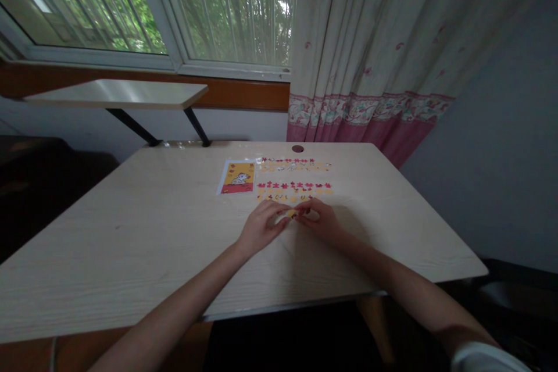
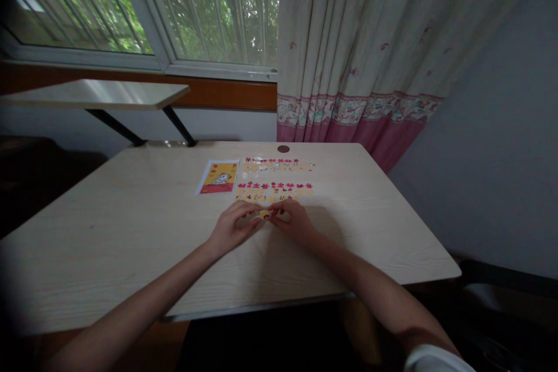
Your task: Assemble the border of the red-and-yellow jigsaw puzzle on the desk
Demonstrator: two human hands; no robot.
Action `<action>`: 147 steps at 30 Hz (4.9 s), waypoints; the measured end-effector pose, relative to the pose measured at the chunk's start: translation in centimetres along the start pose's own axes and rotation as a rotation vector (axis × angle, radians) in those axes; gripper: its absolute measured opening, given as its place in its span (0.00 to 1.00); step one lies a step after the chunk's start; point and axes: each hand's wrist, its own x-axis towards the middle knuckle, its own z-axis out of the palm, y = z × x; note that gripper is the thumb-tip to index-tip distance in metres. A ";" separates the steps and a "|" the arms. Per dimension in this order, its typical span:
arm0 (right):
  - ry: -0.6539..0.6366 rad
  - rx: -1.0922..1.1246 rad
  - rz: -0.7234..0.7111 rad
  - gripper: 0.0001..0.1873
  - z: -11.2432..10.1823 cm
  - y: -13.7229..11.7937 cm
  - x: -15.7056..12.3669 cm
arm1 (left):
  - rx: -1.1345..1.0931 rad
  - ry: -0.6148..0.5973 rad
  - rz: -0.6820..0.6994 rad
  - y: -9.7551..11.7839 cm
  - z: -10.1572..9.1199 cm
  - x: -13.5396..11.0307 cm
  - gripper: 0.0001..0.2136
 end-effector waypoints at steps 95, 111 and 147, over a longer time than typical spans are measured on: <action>-0.396 -0.645 0.298 0.04 -2.7 4.0 8.2 | 0.416 -0.268 -0.371 -2.8 -3.0 0.1 0.09; -0.037 0.242 0.336 0.14 -1.1 2.1 0.9 | -0.022 -0.178 -0.311 -0.7 0.6 0.7 0.07; -0.082 -0.240 -0.124 0.10 -2.9 1.0 0.7 | -0.201 -0.107 -0.278 -1.1 -0.7 1.3 0.07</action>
